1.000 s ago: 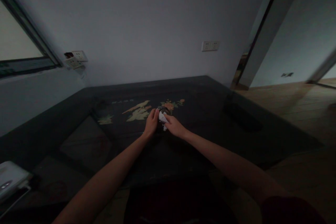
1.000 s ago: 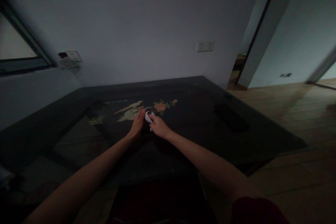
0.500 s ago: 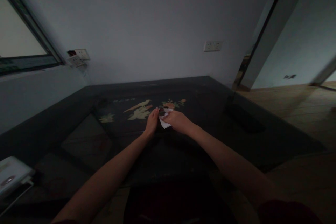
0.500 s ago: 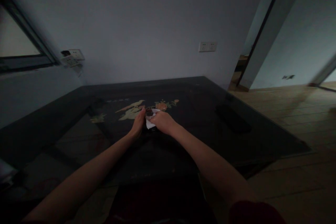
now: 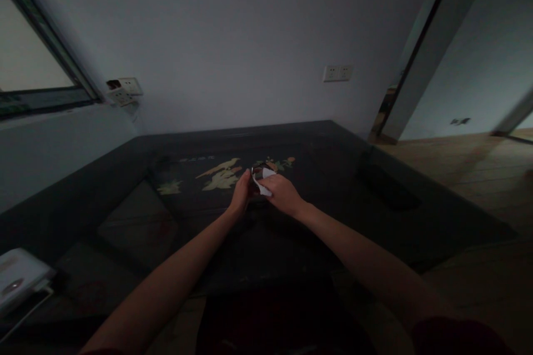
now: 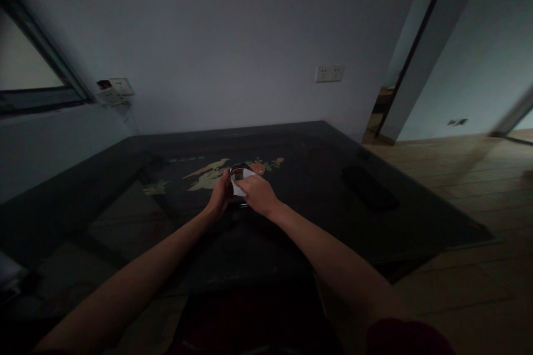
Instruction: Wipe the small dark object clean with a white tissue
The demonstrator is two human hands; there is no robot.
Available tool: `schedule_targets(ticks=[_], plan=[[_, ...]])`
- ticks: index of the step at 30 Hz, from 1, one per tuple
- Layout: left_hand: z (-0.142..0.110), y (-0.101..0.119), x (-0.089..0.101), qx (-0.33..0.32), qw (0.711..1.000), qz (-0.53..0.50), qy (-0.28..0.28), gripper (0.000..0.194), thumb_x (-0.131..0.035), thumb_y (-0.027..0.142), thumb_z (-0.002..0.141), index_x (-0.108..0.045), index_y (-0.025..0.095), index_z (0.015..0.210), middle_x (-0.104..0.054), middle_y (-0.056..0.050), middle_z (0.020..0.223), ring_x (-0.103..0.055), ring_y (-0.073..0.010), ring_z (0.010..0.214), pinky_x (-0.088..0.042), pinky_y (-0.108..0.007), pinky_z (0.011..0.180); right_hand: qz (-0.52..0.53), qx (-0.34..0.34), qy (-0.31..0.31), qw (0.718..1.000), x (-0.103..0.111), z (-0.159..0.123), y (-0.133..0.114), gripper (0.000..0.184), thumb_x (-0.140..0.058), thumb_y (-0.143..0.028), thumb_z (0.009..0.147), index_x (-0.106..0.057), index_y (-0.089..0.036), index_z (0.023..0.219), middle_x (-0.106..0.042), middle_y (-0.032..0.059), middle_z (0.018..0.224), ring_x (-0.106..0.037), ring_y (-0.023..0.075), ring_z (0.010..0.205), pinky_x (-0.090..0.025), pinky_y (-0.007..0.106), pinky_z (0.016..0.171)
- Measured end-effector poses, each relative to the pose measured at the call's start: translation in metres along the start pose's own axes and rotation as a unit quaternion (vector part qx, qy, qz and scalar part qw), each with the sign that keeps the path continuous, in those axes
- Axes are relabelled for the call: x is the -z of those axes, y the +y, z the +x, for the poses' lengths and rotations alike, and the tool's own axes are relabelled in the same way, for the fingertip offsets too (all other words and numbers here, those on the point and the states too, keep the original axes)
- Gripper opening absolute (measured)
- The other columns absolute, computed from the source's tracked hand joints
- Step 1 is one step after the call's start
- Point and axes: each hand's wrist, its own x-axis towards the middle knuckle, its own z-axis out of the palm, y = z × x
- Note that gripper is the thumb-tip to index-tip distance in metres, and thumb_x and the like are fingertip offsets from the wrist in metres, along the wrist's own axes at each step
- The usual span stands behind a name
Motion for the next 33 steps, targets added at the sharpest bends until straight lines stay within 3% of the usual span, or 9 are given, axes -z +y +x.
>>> schedule_targets(ticks=[3, 6, 9, 12, 16, 21, 24, 29, 33], plan=[[-0.003, 0.004, -0.002, 0.023, 0.998, -0.047, -0.029, 0.054, -0.061, 0.06, 0.077, -0.064, 0.018, 0.11, -0.071, -0.005, 0.092, -0.065, -0.0154, 0.071, -0.049, -0.024, 0.059, 0.003, -0.014, 0.028, 1.0, 0.001, -0.001, 0.001, 0.03, -0.057, -0.011, 0.085, -0.064, -0.012, 0.114, -0.069, 0.014, 0.11, -0.061, 0.0234, 0.105, -0.041, 0.036, 0.095], [-0.008, 0.01, -0.008, 0.032, 0.995, -0.086, -0.04, 0.05, -0.064, 0.057, 0.077, -0.066, 0.018, 0.109, -0.071, -0.006, 0.099, -0.065, -0.0167, 0.083, -0.051, -0.024, 0.069, 0.011, -0.021, 0.071, 0.997, -0.001, -0.002, 0.001, 0.03, -0.056, -0.009, 0.084, -0.066, -0.013, 0.113, -0.07, 0.013, 0.106, -0.061, 0.023, 0.103, -0.042, 0.036, 0.094], [-0.017, 0.015, -0.018, 0.062, 0.986, -0.141, -0.071, 0.044, -0.059, 0.054, 0.083, -0.065, 0.021, 0.112, -0.069, -0.006, 0.114, -0.062, -0.0209, 0.105, -0.049, -0.029, 0.085, 0.039, -0.057, 0.129, 0.989, -0.004, -0.003, -0.002, 0.028, -0.058, -0.015, 0.086, -0.066, -0.013, 0.112, -0.07, 0.0133, 0.105, -0.062, 0.0238, 0.1, -0.044, 0.035, 0.09], [-0.028, 0.017, -0.028, 0.098, 0.966, -0.21, -0.113, 0.04, -0.049, 0.051, 0.091, -0.065, 0.021, 0.113, -0.067, -0.007, 0.118, -0.058, -0.0217, 0.115, -0.045, -0.033, 0.097, 0.06, -0.111, 0.15, 0.981, -0.006, -0.004, -0.008, 0.025, -0.06, -0.023, 0.086, -0.066, -0.014, 0.109, -0.071, 0.0126, 0.1, -0.063, 0.0247, 0.093, -0.046, 0.034, 0.083], [-0.031, 0.018, -0.034, 0.098, 0.949, -0.289, -0.078, 0.035, -0.045, 0.043, 0.095, -0.067, 0.018, 0.107, -0.071, -0.006, 0.107, -0.06, -0.0187, 0.112, -0.041, -0.03, 0.102, 0.06, -0.111, 0.096, 0.987, -0.003, -0.005, -0.015, 0.021, -0.057, -0.023, 0.088, -0.066, -0.015, 0.105, -0.071, 0.0113, 0.098, -0.065, 0.0236, 0.09, -0.046, 0.032, 0.08], [-0.021, 0.019, -0.027, 0.128, 0.947, -0.295, -0.022, 0.042, -0.037, 0.042, 0.097, -0.068, 0.014, 0.102, -0.073, -0.007, 0.09, -0.065, -0.0201, 0.101, -0.045, -0.031, 0.098, 0.028, -0.041, -0.014, 0.999, -0.004, -0.002, -0.018, 0.043, -0.05, -0.006, 0.086, -0.053, -0.011, 0.128, -0.067, 0.0142, 0.115, -0.063, 0.0224, 0.106, -0.045, 0.031, 0.091], [-0.016, 0.019, -0.022, 0.151, 0.944, -0.293, -0.007, 0.048, -0.033, 0.047, 0.097, -0.068, 0.014, 0.102, -0.072, -0.007, 0.084, -0.067, -0.02, 0.092, -0.049, -0.031, 0.091, -0.028, 0.007, -0.052, 0.998, -0.002, 0.001, -0.017, 0.043, -0.044, -0.003, 0.088, -0.051, -0.008, 0.131, -0.067, 0.016, 0.117, -0.061, 0.0217, 0.109, -0.044, 0.033, 0.096], [-0.012, 0.015, -0.02, 0.161, 0.943, -0.293, 0.007, 0.05, -0.034, 0.051, 0.096, -0.065, 0.015, 0.111, -0.072, -0.007, 0.085, -0.067, -0.0188, 0.083, -0.051, -0.03, 0.084, -0.113, 0.058, -0.068, 0.99, 0.006, 0.006, -0.014, 0.027, -0.045, -0.006, 0.091, -0.065, -0.008, 0.109, -0.07, 0.0172, 0.107, -0.062, 0.022, 0.107, -0.038, 0.037, 0.103], [-0.013, 0.017, -0.023, 0.168, 0.946, -0.277, 0.005, 0.05, -0.033, 0.05, 0.097, -0.068, 0.014, 0.105, -0.072, -0.007, 0.081, -0.068, -0.0196, 0.084, -0.051, -0.031, 0.085, -0.079, 0.029, -0.065, 0.994, 0.004, 0.003, -0.015, 0.031, -0.044, -0.004, 0.09, -0.062, -0.009, 0.114, -0.07, 0.0163, 0.108, -0.062, 0.021, 0.107, -0.04, 0.035, 0.101]])
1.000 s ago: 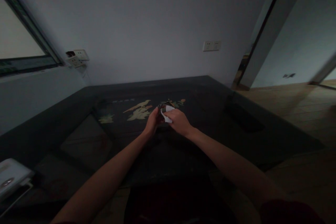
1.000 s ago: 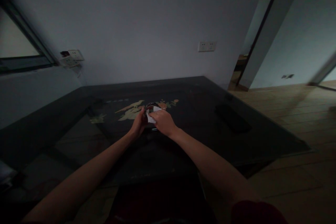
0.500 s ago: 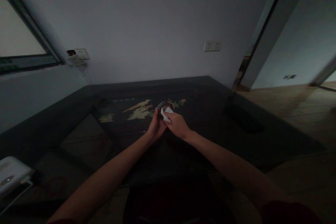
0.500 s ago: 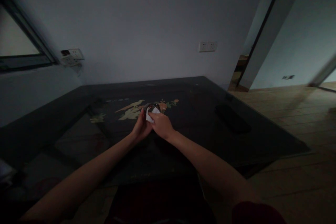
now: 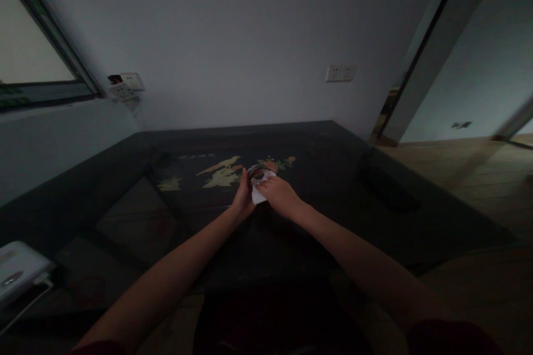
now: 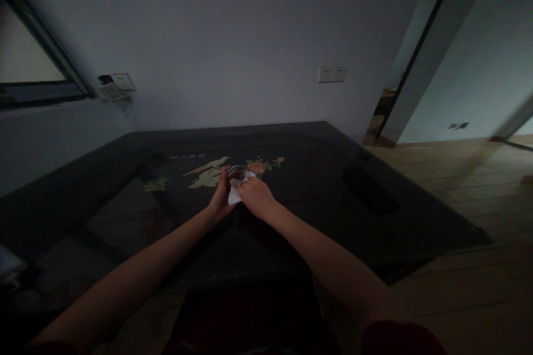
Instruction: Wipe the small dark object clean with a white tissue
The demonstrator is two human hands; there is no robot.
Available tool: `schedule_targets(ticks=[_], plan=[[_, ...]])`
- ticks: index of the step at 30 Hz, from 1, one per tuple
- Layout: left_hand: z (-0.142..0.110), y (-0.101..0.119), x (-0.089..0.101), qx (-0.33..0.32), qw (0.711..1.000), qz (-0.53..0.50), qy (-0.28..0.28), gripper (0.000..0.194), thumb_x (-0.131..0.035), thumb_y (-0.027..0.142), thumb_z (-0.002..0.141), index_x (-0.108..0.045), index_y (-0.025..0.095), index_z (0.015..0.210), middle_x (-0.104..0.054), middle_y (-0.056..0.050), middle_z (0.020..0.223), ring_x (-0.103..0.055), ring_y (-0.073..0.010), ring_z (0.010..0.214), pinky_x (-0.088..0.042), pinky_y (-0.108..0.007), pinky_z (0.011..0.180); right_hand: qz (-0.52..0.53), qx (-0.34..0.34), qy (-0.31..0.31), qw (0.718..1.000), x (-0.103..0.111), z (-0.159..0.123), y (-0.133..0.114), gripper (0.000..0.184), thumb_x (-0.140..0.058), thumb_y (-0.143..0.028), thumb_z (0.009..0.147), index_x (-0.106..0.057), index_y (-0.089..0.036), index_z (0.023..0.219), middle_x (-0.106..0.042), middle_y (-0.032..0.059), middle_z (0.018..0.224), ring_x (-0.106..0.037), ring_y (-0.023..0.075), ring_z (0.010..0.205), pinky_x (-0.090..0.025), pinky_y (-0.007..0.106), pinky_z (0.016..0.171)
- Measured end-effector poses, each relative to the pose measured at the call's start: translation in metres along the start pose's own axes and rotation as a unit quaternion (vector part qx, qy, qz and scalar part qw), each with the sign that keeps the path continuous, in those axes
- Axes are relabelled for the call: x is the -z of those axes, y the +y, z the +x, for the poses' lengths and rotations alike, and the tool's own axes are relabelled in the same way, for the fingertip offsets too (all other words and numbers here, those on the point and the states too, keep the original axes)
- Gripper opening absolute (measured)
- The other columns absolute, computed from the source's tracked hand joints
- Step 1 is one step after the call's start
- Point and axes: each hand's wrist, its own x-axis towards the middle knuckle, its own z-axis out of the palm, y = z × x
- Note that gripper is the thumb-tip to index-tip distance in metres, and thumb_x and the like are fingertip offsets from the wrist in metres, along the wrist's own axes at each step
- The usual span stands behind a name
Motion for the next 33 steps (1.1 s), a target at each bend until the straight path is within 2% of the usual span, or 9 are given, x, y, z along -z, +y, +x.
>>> schedule_targets(ticks=[5, 7, 11, 13, 15, 17, 21, 27, 33], plan=[[-0.004, 0.001, -0.003, -0.004, 1.0, 0.012, -0.007, 0.053, -0.03, 0.048, 0.098, -0.069, 0.012, 0.093, -0.072, -0.007, 0.08, -0.069, -0.0197, 0.09, -0.049, -0.031, 0.093, 0.204, -0.071, 0.013, 0.976, -0.014, -0.002, -0.003, 0.039, -0.045, 0.002, 0.078, -0.063, -0.014, 0.108, -0.07, 0.0117, 0.106, -0.064, 0.0212, 0.098, -0.045, 0.03, 0.087], [-0.003, 0.001, -0.002, -0.001, 1.0, 0.015, -0.011, 0.053, -0.031, 0.05, 0.097, -0.069, 0.012, 0.095, -0.073, -0.008, 0.083, -0.068, -0.0207, 0.094, -0.048, -0.033, 0.095, 0.326, -0.084, 0.051, 0.94, -0.023, 0.001, -0.002, 0.04, -0.045, 0.001, 0.074, -0.065, -0.015, 0.105, -0.071, 0.0084, 0.101, -0.064, 0.0209, 0.095, -0.046, 0.029, 0.084], [-0.001, 0.001, 0.0, 0.014, 1.0, 0.02, 0.005, 0.053, -0.033, 0.052, 0.096, -0.069, 0.014, 0.089, -0.073, -0.008, 0.082, -0.068, -0.0208, 0.095, -0.048, -0.032, 0.096, 0.532, -0.132, 0.129, 0.826, -0.037, 0.008, 0.0, 0.043, -0.041, -0.001, 0.068, -0.064, -0.013, 0.103, -0.07, 0.0032, 0.089, -0.062, 0.0171, 0.079, -0.046, 0.026, 0.075], [0.0, 0.001, 0.0, 0.013, 1.0, 0.022, 0.004, 0.053, -0.033, 0.051, 0.096, -0.069, 0.014, 0.087, -0.073, -0.008, 0.082, -0.068, -0.0207, 0.095, -0.048, -0.032, 0.095, 0.559, -0.146, 0.143, 0.803, -0.039, 0.01, 0.001, 0.044, -0.04, -0.001, 0.068, -0.064, -0.012, 0.103, -0.069, 0.0025, 0.087, -0.061, 0.0159, 0.074, -0.046, 0.025, 0.073], [0.001, 0.001, 0.0, 0.013, 1.0, 0.024, -0.002, 0.053, -0.032, 0.051, 0.096, -0.07, 0.014, 0.088, -0.074, -0.009, 0.084, -0.068, -0.0211, 0.096, -0.048, -0.032, 0.096, 0.517, -0.135, 0.127, 0.836, -0.035, 0.008, 0.002, 0.042, -0.039, -0.001, 0.068, -0.065, -0.012, 0.1, -0.069, 0.0036, 0.086, -0.06, 0.0165, 0.075, -0.046, 0.026, 0.073], [0.001, 0.0, 0.0, 0.005, 1.0, 0.024, -0.01, 0.054, -0.031, 0.05, 0.097, -0.069, 0.013, 0.09, -0.074, -0.009, 0.085, -0.068, -0.021, 0.097, -0.047, -0.032, 0.096, 0.423, -0.119, 0.091, 0.894, -0.029, 0.005, 0.002, 0.039, -0.04, 0.0, 0.071, -0.065, -0.013, 0.097, -0.07, 0.006, 0.089, -0.062, 0.0184, 0.08, -0.046, 0.027, 0.076], [0.002, 0.0, 0.0, -0.005, 1.0, 0.015, -0.02, 0.054, -0.029, 0.047, 0.098, -0.069, 0.011, 0.093, -0.073, -0.01, 0.087, -0.068, -0.0199, 0.094, -0.047, -0.031, 0.096, 0.217, -0.073, 0.0, 0.973, -0.016, -0.001, 0.002, 0.041, -0.042, 0.001, 0.079, -0.062, -0.014, 0.112, -0.07, 0.013, 0.11, -0.065, 0.0229, 0.099, -0.046, 0.031, 0.086], [0.003, 0.004, 0.005, 0.058, 0.998, 0.003, -0.018, 0.055, -0.032, 0.052, 0.096, -0.067, 0.011, 0.104, -0.072, -0.013, 0.09, -0.068, -0.0231, 0.094, -0.049, -0.035, 0.092, 0.025, 0.013, -0.025, 0.999, -0.008, 0.0, 0.006, 0.037, -0.042, -0.005, 0.092, -0.057, -0.009, 0.126, -0.062, 0.0181, 0.127, -0.056, 0.0223, 0.123, -0.036, 0.037, 0.109], [0.006, 0.004, 0.008, 0.059, 0.998, -0.002, -0.021, 0.058, -0.029, 0.054, 0.096, -0.065, 0.01, 0.109, -0.072, -0.014, 0.091, -0.068, -0.0231, 0.096, -0.049, -0.035, 0.092, -0.014, 0.032, 0.01, 0.999, -0.012, -0.001, 0.01, 0.038, -0.042, -0.006, 0.093, -0.056, -0.013, 0.128, -0.062, 0.0149, 0.128, -0.055, 0.0198, 0.124, -0.035, 0.039, 0.111]])
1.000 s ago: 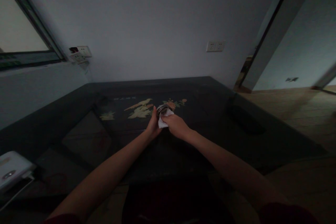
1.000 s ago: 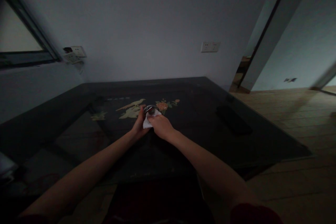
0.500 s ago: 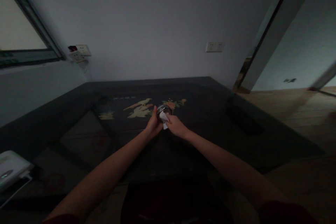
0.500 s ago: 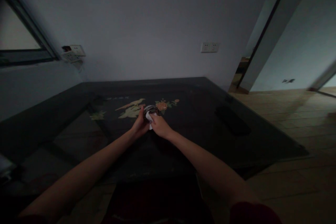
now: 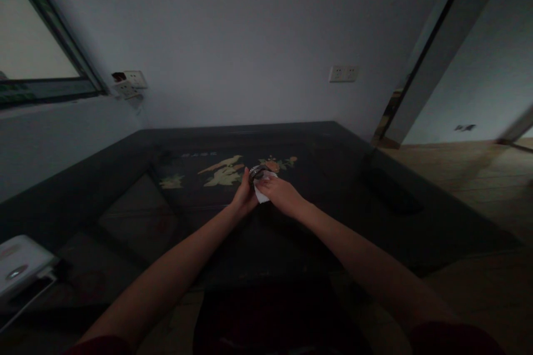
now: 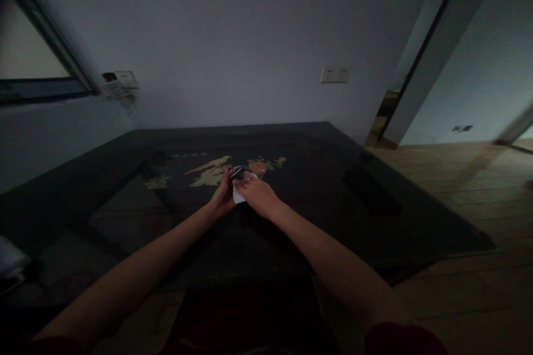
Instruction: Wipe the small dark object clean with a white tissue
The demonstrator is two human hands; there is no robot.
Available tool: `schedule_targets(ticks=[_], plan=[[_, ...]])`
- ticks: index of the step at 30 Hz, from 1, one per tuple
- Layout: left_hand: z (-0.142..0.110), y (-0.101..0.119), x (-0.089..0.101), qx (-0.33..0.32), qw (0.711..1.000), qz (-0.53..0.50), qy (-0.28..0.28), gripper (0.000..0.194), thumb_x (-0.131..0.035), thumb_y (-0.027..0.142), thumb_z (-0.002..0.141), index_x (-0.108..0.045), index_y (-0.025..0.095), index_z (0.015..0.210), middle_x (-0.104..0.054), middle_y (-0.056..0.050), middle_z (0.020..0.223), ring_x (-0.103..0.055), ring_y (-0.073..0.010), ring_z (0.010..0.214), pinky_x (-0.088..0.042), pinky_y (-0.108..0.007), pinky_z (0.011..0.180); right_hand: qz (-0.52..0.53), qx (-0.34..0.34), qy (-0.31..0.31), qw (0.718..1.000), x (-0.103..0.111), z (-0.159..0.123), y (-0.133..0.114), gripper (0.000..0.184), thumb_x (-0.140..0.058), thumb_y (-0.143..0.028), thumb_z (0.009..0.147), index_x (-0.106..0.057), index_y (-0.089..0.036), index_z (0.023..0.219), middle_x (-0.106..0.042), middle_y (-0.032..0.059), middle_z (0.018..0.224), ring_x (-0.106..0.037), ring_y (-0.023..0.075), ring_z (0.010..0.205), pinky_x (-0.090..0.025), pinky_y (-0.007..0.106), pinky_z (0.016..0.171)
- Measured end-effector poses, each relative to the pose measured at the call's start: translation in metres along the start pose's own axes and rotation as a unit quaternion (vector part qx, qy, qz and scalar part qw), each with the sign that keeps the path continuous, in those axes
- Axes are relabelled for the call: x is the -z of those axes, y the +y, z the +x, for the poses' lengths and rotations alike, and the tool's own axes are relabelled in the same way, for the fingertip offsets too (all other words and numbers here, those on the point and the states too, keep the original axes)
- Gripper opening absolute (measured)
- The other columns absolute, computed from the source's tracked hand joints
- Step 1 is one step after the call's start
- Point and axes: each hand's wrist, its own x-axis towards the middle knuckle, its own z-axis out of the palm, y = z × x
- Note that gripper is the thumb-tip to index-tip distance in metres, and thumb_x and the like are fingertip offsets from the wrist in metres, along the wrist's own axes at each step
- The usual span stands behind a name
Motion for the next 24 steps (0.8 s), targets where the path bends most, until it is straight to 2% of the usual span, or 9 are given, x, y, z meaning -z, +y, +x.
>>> schedule_targets(ticks=[6, 9, 11, 13, 15, 17, 18, 19, 24], plan=[[0.0, 0.0, 0.0, 0.001, 1.0, 0.015, 0.006, 0.057, -0.03, 0.054, 0.096, -0.067, 0.01, 0.101, -0.072, -0.013, 0.087, -0.069, -0.0232, 0.093, -0.05, -0.036, 0.091, 0.051, -0.033, -0.013, 0.998, -0.003, -0.001, -0.004, 0.043, -0.041, 0.0, 0.088, -0.055, -0.009, 0.128, -0.063, 0.0182, 0.126, -0.058, 0.0226, 0.119, -0.04, 0.04, 0.106], [0.0, -0.002, -0.002, -0.023, 1.0, 0.016, 0.008, 0.054, -0.031, 0.051, 0.097, -0.067, 0.011, 0.099, -0.073, -0.011, 0.088, -0.068, -0.0217, 0.094, -0.049, -0.034, 0.093, 0.158, -0.074, -0.009, 0.985, -0.007, -0.001, -0.005, 0.047, -0.043, 0.004, 0.079, -0.059, -0.01, 0.121, -0.065, 0.0175, 0.122, -0.061, 0.0251, 0.113, -0.045, 0.038, 0.097], [-0.001, -0.003, -0.003, -0.047, 0.999, 0.019, 0.009, 0.051, -0.034, 0.049, 0.097, -0.068, 0.011, 0.098, -0.073, -0.011, 0.089, -0.068, -0.021, 0.093, -0.049, -0.033, 0.094, 0.274, -0.105, 0.016, 0.956, -0.011, 0.001, -0.004, 0.046, -0.043, 0.005, 0.073, -0.064, -0.011, 0.111, -0.07, 0.0131, 0.11, -0.064, 0.024, 0.102, -0.048, 0.034, 0.089], [-0.002, -0.003, -0.005, -0.058, 0.998, 0.026, 0.006, 0.049, -0.036, 0.048, 0.096, -0.068, 0.011, 0.096, -0.073, -0.01, 0.088, -0.068, -0.0204, 0.092, -0.049, -0.032, 0.093, 0.395, -0.14, 0.049, 0.907, -0.017, 0.004, -0.003, 0.042, -0.042, 0.003, 0.071, -0.066, -0.01, 0.102, -0.072, 0.0085, 0.096, -0.066, 0.0217, 0.09, -0.05, 0.031, 0.082], [-0.002, -0.004, -0.006, -0.063, 0.997, 0.031, 0.005, 0.048, -0.036, 0.047, 0.097, -0.069, 0.012, 0.093, -0.073, -0.009, 0.086, -0.069, -0.0195, 0.09, -0.05, -0.03, 0.092, 0.486, -0.177, 0.091, 0.851, -0.023, 0.008, -0.002, 0.042, -0.041, 0.001, 0.069, -0.065, -0.009, 0.102, -0.071, 0.0067, 0.092, -0.065, 0.0197, 0.083, -0.05, 0.03, 0.079], [-0.002, -0.003, -0.006, -0.067, 0.997, 0.028, 0.01, 0.047, -0.037, 0.047, 0.096, -0.07, 0.014, 0.092, -0.073, -0.008, 0.083, -0.069, -0.0192, 0.089, -0.05, -0.029, 0.091, 0.527, -0.196, 0.124, 0.817, -0.027, 0.01, -0.003, 0.044, -0.041, 0.0, 0.069, -0.063, -0.009, 0.106, -0.07, 0.0064, 0.094, -0.065, 0.0185, 0.082, -0.05, 0.03, 0.081], [-0.001, -0.003, -0.006, -0.067, 0.997, 0.025, 0.012, 0.047, -0.037, 0.047, 0.096, -0.07, 0.014, 0.092, -0.073, -0.008, 0.083, -0.069, -0.0194, 0.089, -0.05, -0.029, 0.09, 0.528, -0.194, 0.127, 0.817, -0.027, 0.01, -0.003, 0.045, -0.041, -0.001, 0.069, -0.062, -0.009, 0.107, -0.07, 0.0063, 0.095, -0.065, 0.0184, 0.082, -0.05, 0.031, 0.083], [-0.001, -0.003, -0.005, -0.065, 0.998, 0.024, 0.014, 0.047, -0.038, 0.048, 0.096, -0.07, 0.013, 0.092, -0.073, -0.009, 0.083, -0.069, -0.0197, 0.089, -0.05, -0.029, 0.09, 0.513, -0.184, 0.122, 0.829, -0.026, 0.009, -0.004, 0.045, -0.04, -0.002, 0.07, -0.062, -0.01, 0.108, -0.07, 0.0065, 0.096, -0.064, 0.0189, 0.084, -0.049, 0.031, 0.084], [-0.002, -0.002, -0.002, -0.029, 0.999, 0.021, 0.006, 0.052, -0.039, 0.052, 0.094, -0.069, 0.01, 0.097, -0.073, -0.012, 0.092, -0.068, -0.0212, 0.093, -0.049, -0.031, 0.092, 0.309, -0.101, 0.027, 0.945, -0.012, 0.0, -0.006, 0.044, -0.041, 0.0, 0.077, -0.059, -0.012, 0.115, -0.068, 0.0133, 0.113, -0.063, 0.023, 0.102, -0.047, 0.034, 0.091]])
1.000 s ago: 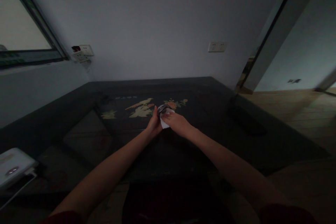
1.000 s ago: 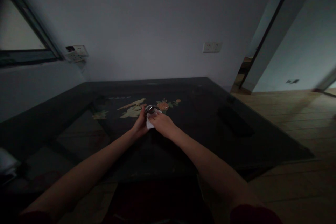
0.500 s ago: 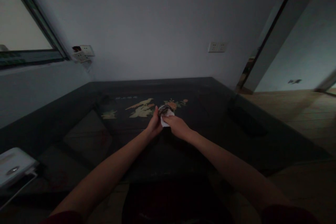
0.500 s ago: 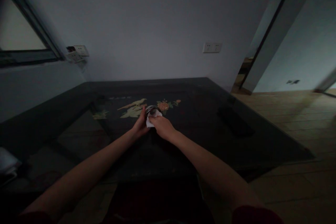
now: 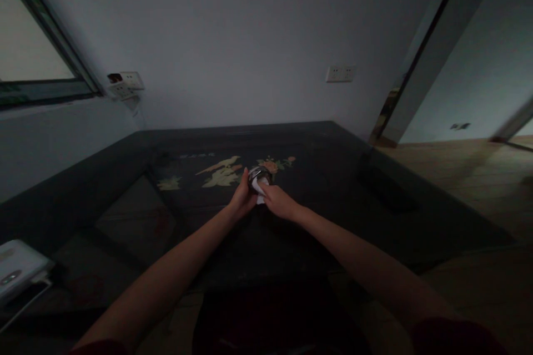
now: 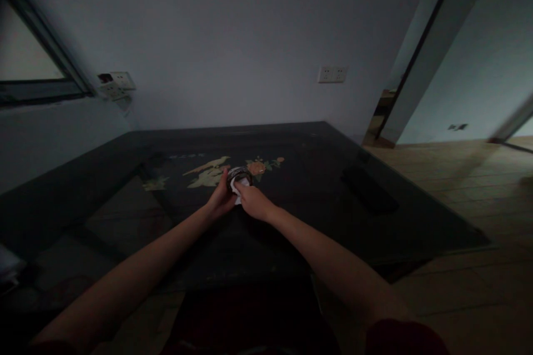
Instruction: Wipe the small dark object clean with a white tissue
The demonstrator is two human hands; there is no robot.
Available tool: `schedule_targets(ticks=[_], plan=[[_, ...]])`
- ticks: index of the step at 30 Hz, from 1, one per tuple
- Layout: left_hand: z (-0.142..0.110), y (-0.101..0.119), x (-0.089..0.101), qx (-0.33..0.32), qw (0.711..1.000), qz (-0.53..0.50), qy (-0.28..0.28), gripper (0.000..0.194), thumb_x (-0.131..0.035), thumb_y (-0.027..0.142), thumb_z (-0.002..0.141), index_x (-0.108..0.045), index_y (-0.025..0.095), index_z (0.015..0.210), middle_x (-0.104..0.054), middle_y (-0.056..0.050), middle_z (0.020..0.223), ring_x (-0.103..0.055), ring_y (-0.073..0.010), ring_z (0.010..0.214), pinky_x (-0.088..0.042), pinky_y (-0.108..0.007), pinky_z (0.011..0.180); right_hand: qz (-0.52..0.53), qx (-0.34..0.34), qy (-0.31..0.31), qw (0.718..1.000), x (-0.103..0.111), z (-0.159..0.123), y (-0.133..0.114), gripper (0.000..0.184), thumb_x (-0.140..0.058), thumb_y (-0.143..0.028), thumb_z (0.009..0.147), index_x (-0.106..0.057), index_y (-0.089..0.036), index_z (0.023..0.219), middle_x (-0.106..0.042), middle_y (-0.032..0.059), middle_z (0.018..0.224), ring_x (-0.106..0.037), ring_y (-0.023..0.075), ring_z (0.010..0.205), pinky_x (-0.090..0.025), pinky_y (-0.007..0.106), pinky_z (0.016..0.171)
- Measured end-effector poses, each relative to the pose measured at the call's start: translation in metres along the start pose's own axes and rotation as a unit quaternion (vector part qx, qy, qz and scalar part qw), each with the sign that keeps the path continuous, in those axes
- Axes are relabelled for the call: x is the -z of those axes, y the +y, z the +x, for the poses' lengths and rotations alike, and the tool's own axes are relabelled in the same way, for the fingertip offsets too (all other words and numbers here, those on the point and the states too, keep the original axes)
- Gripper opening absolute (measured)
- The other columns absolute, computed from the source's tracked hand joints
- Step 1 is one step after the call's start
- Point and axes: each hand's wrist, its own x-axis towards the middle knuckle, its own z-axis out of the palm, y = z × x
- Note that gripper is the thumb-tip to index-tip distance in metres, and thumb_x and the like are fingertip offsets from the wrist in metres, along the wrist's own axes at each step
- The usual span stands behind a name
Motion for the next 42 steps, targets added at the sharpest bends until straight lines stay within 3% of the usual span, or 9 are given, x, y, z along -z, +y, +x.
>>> schedule_targets(ticks=[4, 7, 12, 15, 19, 25, 32, 38, 42], plan=[[-0.001, 0.002, 0.0, 0.026, 1.0, 0.0, -0.003, 0.056, -0.032, 0.052, 0.096, -0.069, 0.01, 0.094, -0.072, -0.013, 0.088, -0.069, -0.0214, 0.091, -0.05, -0.031, 0.09, -0.177, 0.04, -0.059, 0.982, 0.006, -0.003, -0.004, 0.042, -0.04, -0.003, 0.087, -0.055, -0.013, 0.125, -0.062, 0.0154, 0.126, -0.06, 0.0223, 0.115, -0.044, 0.035, 0.098], [0.001, 0.003, 0.003, 0.042, 0.999, 0.002, -0.002, 0.054, -0.033, 0.052, 0.096, -0.069, 0.011, 0.095, -0.072, -0.012, 0.084, -0.069, -0.021, 0.087, -0.052, -0.031, 0.086, -0.28, 0.064, -0.045, 0.957, 0.007, -0.001, -0.007, 0.038, -0.039, -0.006, 0.092, -0.054, -0.007, 0.127, -0.063, 0.0186, 0.125, -0.056, 0.022, 0.121, -0.035, 0.037, 0.109], [0.003, 0.003, 0.004, 0.044, 0.999, 0.016, 0.003, 0.053, -0.034, 0.052, 0.096, -0.067, 0.012, 0.106, -0.073, -0.011, 0.087, -0.069, -0.0209, 0.087, -0.053, -0.032, 0.085, -0.309, 0.045, -0.017, 0.95, 0.004, -0.002, -0.012, 0.038, -0.038, -0.005, 0.092, -0.054, -0.004, 0.127, -0.064, 0.0198, 0.123, -0.055, 0.0219, 0.122, -0.032, 0.038, 0.112], [0.0, 0.003, 0.001, 0.044, 0.999, 0.021, 0.006, 0.053, -0.033, 0.051, 0.096, -0.066, 0.012, 0.108, -0.073, -0.011, 0.089, -0.069, -0.0223, 0.091, -0.052, -0.034, 0.089, -0.237, 0.021, -0.026, 0.971, 0.003, -0.004, -0.011, 0.04, -0.038, -0.001, 0.088, -0.056, -0.005, 0.124, -0.064, 0.0194, 0.121, -0.058, 0.0239, 0.116, -0.039, 0.037, 0.104], [-0.002, 0.002, -0.003, 0.013, 1.0, 0.009, -0.003, 0.051, -0.034, 0.049, 0.096, -0.067, 0.011, 0.107, -0.073, -0.011, 0.091, -0.068, -0.0224, 0.095, -0.049, -0.034, 0.094, -0.023, -0.019, 0.007, 1.0, -0.002, -0.002, -0.004, 0.043, -0.041, 0.002, 0.078, -0.063, -0.013, 0.112, -0.069, 0.0114, 0.112, -0.063, 0.0227, 0.104, -0.046, 0.033, 0.092], [-0.001, 0.001, -0.005, 0.006, 1.0, 0.002, 0.005, 0.049, -0.035, 0.046, 0.097, -0.069, 0.012, 0.091, -0.073, -0.009, 0.085, -0.069, -0.0203, 0.092, -0.049, -0.03, 0.092, 0.24, -0.078, 0.102, 0.962, -0.015, 0.008, 0.008, 0.044, -0.04, -0.003, 0.075, -0.063, -0.012, 0.111, -0.07, 0.0053, 0.1, -0.064, 0.0189, 0.088, -0.049, 0.031, 0.087], [-0.004, 0.002, -0.007, 0.015, 1.0, -0.008, 0.012, 0.05, -0.032, 0.045, 0.098, -0.067, 0.01, 0.099, -0.073, -0.01, 0.086, -0.068, -0.0211, 0.094, -0.049, -0.032, 0.094, -0.046, -0.011, -0.017, 0.999, 0.001, -0.002, -0.001, 0.043, -0.04, 0.001, 0.081, -0.059, -0.014, 0.117, -0.067, 0.0123, 0.117, -0.063, 0.0224, 0.105, -0.046, 0.033, 0.093], [-0.004, 0.005, -0.006, 0.066, 0.998, -0.003, 0.007, 0.056, -0.028, 0.049, 0.098, -0.066, 0.009, 0.108, -0.073, -0.011, 0.086, -0.069, -0.0212, 0.091, -0.051, -0.032, 0.089, -0.3, 0.04, -0.045, 0.952, 0.008, -0.003, -0.015, 0.038, -0.041, -0.006, 0.092, -0.055, -0.005, 0.127, -0.06, 0.0204, 0.129, -0.055, 0.0224, 0.123, -0.035, 0.035, 0.11], [-0.002, 0.005, -0.005, 0.064, 0.998, -0.007, 0.001, 0.054, -0.031, 0.049, 0.097, -0.065, 0.009, 0.111, -0.073, -0.012, 0.089, -0.069, -0.0211, 0.09, -0.051, -0.031, 0.087, -0.351, 0.027, -0.038, 0.935, 0.004, -0.003, -0.017, 0.039, -0.037, -0.007, 0.093, -0.053, -0.001, 0.128, -0.062, 0.0217, 0.126, -0.054, 0.0239, 0.124, -0.03, 0.037, 0.114]])
